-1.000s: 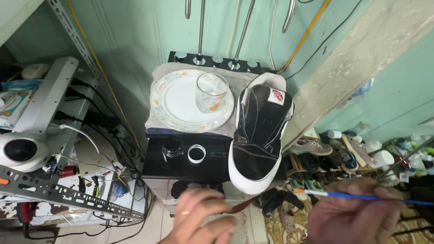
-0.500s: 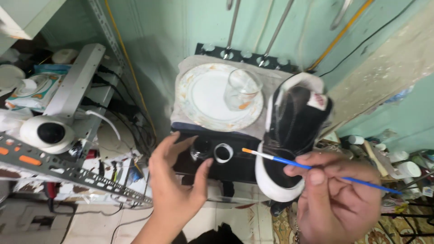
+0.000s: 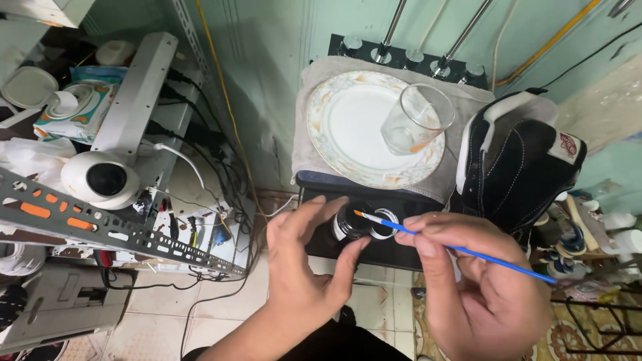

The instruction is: Painting the surface of a black sneaker using a small brush and black paint.

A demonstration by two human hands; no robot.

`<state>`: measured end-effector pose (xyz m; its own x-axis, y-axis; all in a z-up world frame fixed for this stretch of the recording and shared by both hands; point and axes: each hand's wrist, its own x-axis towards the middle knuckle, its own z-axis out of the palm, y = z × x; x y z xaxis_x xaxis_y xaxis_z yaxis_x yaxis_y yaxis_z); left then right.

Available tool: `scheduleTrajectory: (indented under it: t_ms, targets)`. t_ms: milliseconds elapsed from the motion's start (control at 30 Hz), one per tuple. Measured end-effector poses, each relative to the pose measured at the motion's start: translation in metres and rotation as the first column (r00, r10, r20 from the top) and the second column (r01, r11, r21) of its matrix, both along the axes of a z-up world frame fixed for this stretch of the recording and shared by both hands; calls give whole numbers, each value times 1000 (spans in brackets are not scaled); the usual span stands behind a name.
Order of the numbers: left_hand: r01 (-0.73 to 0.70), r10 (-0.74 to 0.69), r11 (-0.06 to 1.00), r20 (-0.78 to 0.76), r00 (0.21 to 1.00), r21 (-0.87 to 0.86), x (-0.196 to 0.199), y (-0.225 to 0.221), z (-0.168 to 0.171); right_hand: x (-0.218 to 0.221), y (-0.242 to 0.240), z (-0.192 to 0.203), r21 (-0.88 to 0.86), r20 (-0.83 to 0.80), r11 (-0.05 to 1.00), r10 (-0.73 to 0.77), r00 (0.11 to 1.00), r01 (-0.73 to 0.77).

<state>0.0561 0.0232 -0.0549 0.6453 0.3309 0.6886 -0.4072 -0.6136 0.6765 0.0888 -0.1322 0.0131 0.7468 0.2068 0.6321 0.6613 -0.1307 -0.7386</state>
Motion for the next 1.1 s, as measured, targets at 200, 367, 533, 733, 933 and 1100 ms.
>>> scheduleTrajectory:
  t_ms: [200,367,533,733,933,1100]
  targets:
    - [42,-42,999,32,999,5,4,5,-5,2,8,2,-87,10,996,-25,1000,26]
    - [75,-75,997,44,996,2,5,8,-7,1,5,0,-55,-45,998,-11,999,8]
    - [84,-84,996,55,995,12,6,10,-8,-7,13,16,14,-138,968,-247,959,252]
    - [76,-77,997,58,995,19,6,11,-8,-10,2,12,-44,-126,948,-317,940,314]
    - [68,-70,997,60,996,38,7,12,-5,-15,8,20,57,-152,933,-344,927,355]
    - [112,-112,994,25,993,12,5,12,-11,-13,-8,-4,151,-115,947,-269,956,284]
